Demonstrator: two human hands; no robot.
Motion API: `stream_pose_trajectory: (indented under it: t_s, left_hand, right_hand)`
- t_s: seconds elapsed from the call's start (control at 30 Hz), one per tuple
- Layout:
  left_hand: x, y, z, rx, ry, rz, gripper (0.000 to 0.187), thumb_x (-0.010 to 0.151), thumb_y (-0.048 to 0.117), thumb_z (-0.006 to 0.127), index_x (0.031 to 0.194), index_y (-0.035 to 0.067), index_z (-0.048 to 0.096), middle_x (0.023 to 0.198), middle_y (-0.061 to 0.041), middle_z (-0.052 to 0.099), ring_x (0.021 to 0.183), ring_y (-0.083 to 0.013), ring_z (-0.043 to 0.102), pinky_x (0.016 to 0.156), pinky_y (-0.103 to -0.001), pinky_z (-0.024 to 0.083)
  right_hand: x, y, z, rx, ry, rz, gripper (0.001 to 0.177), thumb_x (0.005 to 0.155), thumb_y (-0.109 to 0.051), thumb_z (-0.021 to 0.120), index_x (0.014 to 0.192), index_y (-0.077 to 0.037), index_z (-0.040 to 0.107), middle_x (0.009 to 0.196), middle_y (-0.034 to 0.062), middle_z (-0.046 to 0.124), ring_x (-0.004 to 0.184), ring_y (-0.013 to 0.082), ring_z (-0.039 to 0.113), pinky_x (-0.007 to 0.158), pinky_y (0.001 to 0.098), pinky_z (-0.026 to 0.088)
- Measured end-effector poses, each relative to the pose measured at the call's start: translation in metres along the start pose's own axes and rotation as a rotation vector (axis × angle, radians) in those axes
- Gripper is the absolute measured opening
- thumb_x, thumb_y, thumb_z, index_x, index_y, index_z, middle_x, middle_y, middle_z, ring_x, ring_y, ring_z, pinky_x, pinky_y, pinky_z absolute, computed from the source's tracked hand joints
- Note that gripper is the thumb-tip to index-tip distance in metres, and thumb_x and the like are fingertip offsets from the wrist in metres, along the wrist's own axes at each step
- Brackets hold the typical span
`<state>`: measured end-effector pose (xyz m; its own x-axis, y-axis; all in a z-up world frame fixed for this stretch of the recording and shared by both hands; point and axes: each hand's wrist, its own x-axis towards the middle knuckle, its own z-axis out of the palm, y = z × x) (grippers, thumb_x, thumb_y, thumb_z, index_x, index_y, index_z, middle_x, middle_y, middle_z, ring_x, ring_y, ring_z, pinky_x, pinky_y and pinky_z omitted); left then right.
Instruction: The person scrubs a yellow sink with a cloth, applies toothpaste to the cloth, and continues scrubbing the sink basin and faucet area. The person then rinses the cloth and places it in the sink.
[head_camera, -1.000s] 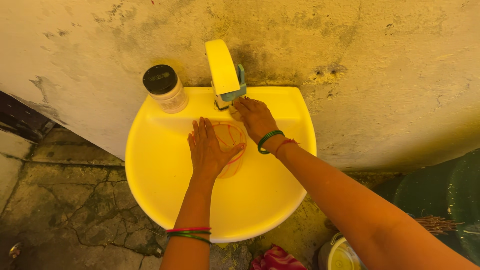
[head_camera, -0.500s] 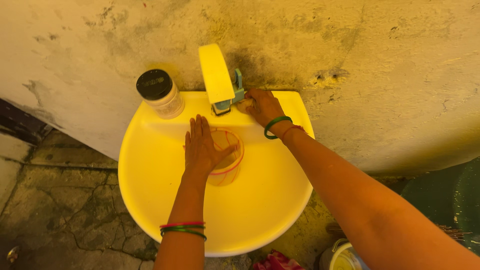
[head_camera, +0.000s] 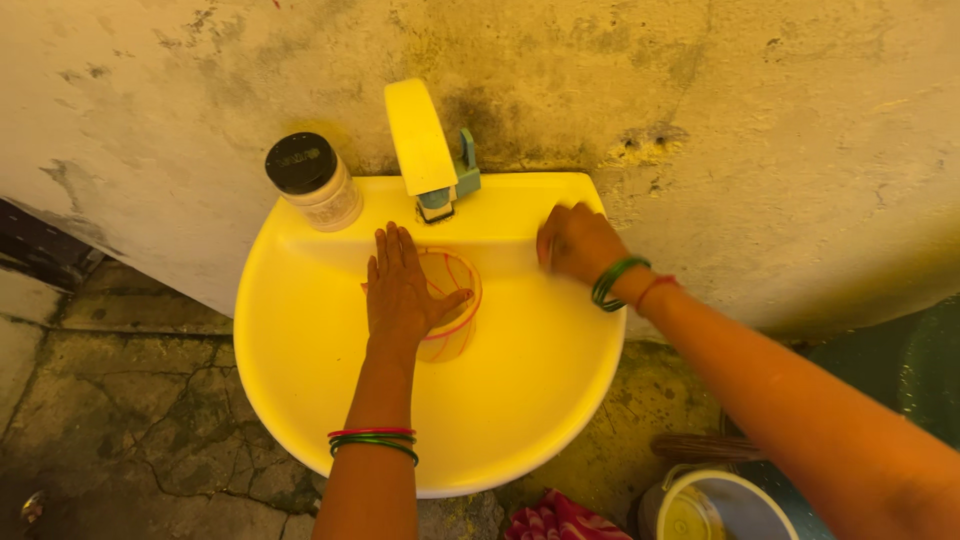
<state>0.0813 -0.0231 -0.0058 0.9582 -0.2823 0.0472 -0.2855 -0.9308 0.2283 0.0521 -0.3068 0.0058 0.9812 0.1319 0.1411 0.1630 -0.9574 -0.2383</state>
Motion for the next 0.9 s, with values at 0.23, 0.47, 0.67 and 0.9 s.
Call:
stream_pose_trajectory:
  t_s: [0.23, 0.47, 0.67, 0.9]
  left_hand:
    - [0.000, -0.002, 0.001, -0.013, -0.003, 0.010, 0.139, 0.064, 0.072, 0.082, 0.156, -0.008, 0.015, 0.166, -0.024, 0.013, 0.156, -0.0356, 0.010, 0.123, -0.050, 0.020]
    - [0.003, -0.001, -0.001, 0.003, -0.021, -0.008, 0.139, 0.064, 0.071, 0.082, 0.157, -0.006, 0.014, 0.167, -0.022, 0.012, 0.156, -0.0344, 0.009, 0.123, -0.048, 0.020]
    - [0.003, -0.002, 0.005, 0.017, -0.042, -0.020, 0.137, 0.066, 0.069, 0.082, 0.157, -0.006, 0.013, 0.167, -0.022, 0.010, 0.156, -0.0345, 0.008, 0.123, -0.049, 0.021]
    - [0.005, 0.001, 0.012, 0.110, -0.037, -0.048, 0.120, 0.078, 0.057, 0.077, 0.159, -0.003, 0.012, 0.169, -0.019, 0.009, 0.156, -0.0342, 0.009, 0.123, -0.048, 0.020]
  right_hand:
    - [0.067, -0.028, 0.073, 0.087, 0.382, -0.220, 0.060, 0.078, -0.008, 0.064, 0.137, -0.011, 0.056, 0.139, 0.0164, 0.055, 0.129, 0.0389, 0.052, 0.108, 0.0489, 0.042]
    - [0.063, 0.001, 0.049, 0.114, 0.154, -0.045, 0.049, 0.094, -0.011, 0.052, 0.142, -0.014, 0.048, 0.154, 0.0113, 0.047, 0.142, 0.0314, 0.044, 0.117, 0.0485, 0.036]
    - [0.018, 0.014, 0.023, -0.028, 0.171, -0.042, 0.045, 0.098, -0.012, 0.053, 0.143, -0.014, 0.048, 0.155, 0.0131, 0.044, 0.146, 0.0349, 0.035, 0.116, 0.0558, 0.026]
    - [0.009, -0.014, 0.014, 0.006, 0.075, -0.200, 0.058, 0.088, 0.002, 0.050, 0.142, -0.020, 0.051, 0.157, 0.0097, 0.044, 0.150, 0.0338, 0.034, 0.119, 0.0506, 0.032]
